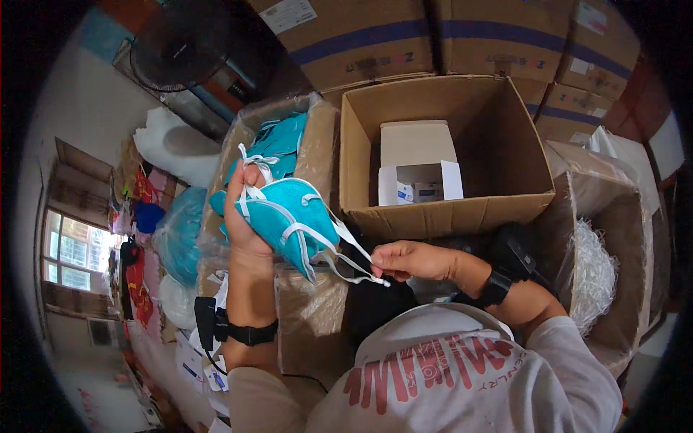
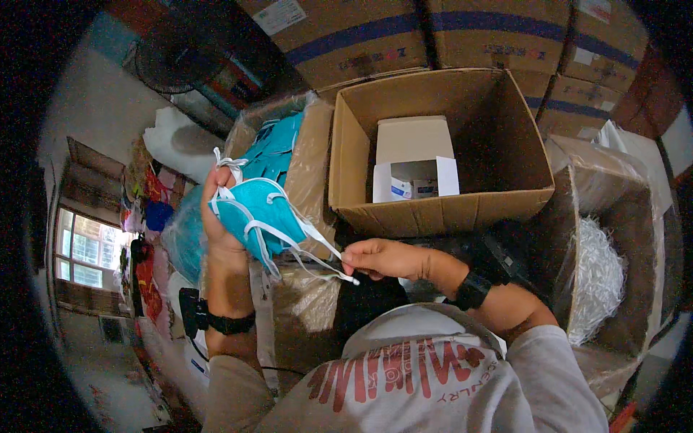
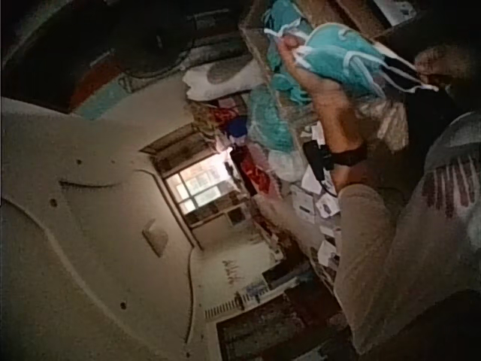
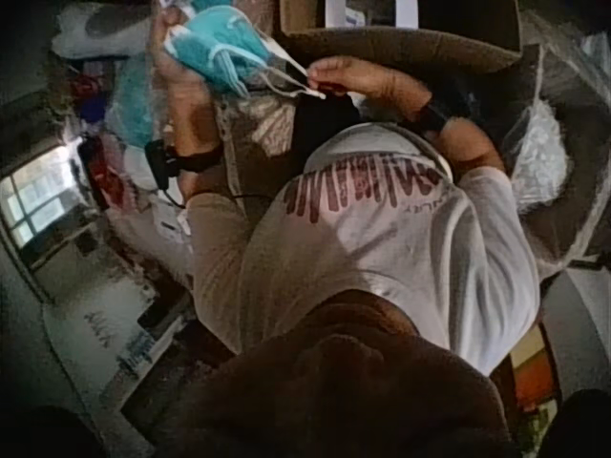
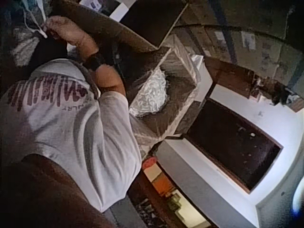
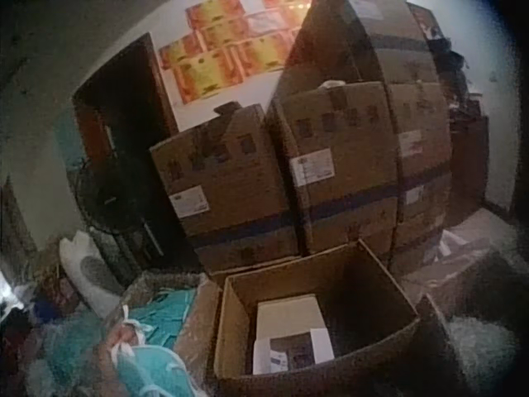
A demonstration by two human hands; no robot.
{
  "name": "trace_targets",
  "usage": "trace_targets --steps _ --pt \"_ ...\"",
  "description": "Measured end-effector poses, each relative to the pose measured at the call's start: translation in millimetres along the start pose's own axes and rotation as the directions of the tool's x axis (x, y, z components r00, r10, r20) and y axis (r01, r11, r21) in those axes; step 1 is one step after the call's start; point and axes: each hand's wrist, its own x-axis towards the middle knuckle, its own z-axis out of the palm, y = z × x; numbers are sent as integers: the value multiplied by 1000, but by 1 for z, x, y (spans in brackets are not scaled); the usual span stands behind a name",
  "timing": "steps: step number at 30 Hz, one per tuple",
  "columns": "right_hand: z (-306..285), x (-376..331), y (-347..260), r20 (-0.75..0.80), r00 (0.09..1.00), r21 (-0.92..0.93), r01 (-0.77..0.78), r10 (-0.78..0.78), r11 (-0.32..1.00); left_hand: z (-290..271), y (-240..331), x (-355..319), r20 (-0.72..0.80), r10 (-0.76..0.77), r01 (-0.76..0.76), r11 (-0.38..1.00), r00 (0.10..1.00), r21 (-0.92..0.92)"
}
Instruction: The person is packing masks into boxes.
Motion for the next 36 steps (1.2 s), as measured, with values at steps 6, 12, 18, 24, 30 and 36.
trace_targets --steps 6,12,18,24,30,36 --pt "2 9 12 -49 995 66 -89 92 994 -11 4 -5 90 -10 11 1000 996 -7" --pt "-4 23 24 -200 977 -48 64 -73 997 -9 0 -8 -36 16 -16 1000 999 9" --pt "11 15 10 -184 909 -512 236 -373 826 -12 0 -12 -12 6 -5 1000 1000 18" --pt "12 25 10 -16 884 -709 320 -467 628 -8 -5 -10 21 -26 26 999 999 27" --pt "13 30 13 45 892 -760 323 -450 564 -11 -3 -11 -134 -38 30 997 990 -66" --pt "1 9 9 -46 945 -618 228 -324 753 -32 6 -22 -25 403 -146 389 915 910"
